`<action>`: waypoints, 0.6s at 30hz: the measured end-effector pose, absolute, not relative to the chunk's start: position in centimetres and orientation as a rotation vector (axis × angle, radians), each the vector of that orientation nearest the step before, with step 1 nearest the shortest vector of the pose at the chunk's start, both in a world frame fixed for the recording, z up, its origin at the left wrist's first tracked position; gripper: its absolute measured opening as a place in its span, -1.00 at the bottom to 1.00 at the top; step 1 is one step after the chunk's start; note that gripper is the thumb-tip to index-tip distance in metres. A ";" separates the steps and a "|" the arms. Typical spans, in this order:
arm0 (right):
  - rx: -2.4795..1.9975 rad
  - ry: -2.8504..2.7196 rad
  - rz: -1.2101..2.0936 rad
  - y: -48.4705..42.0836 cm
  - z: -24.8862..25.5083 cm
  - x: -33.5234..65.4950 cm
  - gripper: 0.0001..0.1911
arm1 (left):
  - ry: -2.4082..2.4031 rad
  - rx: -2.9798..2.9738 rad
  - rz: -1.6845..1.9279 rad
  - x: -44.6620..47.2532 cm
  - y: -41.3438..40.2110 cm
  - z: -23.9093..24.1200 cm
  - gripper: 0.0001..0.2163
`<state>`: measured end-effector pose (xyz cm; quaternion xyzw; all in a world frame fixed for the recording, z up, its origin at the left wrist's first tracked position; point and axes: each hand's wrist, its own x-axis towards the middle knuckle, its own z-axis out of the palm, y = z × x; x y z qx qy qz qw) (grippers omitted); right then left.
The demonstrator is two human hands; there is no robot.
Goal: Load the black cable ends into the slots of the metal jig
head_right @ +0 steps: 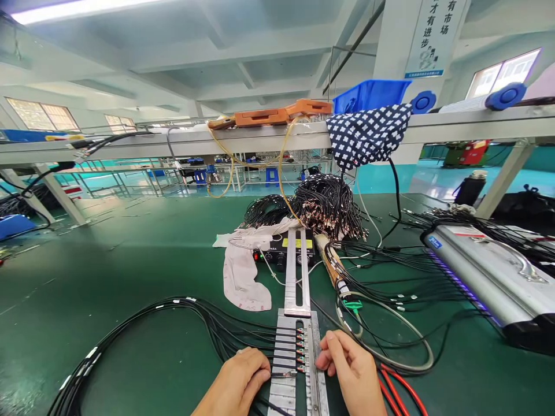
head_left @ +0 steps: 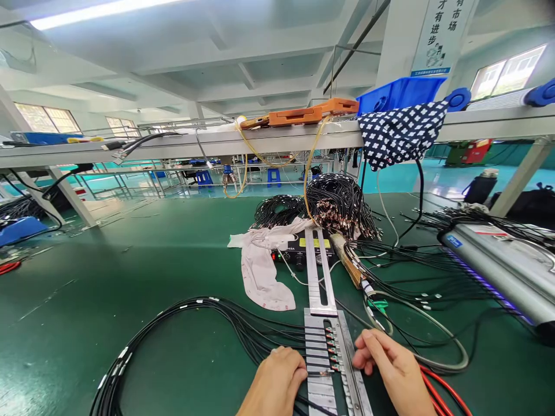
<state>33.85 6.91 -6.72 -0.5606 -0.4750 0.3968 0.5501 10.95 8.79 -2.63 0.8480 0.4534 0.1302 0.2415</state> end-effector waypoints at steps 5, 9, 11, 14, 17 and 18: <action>-1.332 -1.177 0.958 6.9 -7.7 34.2 -0.48 | 1.293 2.360 0.230 11.4 8.7 -1.9 -0.79; -1.331 -1.184 0.938 6.9 -7.7 33.9 -0.47 | 1.308 2.491 0.070 12.2 8.8 -1.7 -0.78; -1.338 -1.198 0.928 6.9 -7.6 33.7 -0.47 | 1.292 2.580 -0.037 12.8 8.9 -1.9 -0.78; -1.346 -1.217 0.921 6.9 -7.5 33.6 -0.46 | 1.275 2.687 -0.179 13.5 8.9 -2.2 -0.78; -1.355 -1.227 0.915 6.8 -7.3 33.5 -0.44 | 1.267 2.745 -0.213 13.8 9.0 -2.5 -0.80; -1.358 -1.229 0.912 6.8 -7.2 33.5 -0.44 | 1.258 2.756 -0.213 13.8 9.1 -2.5 -0.82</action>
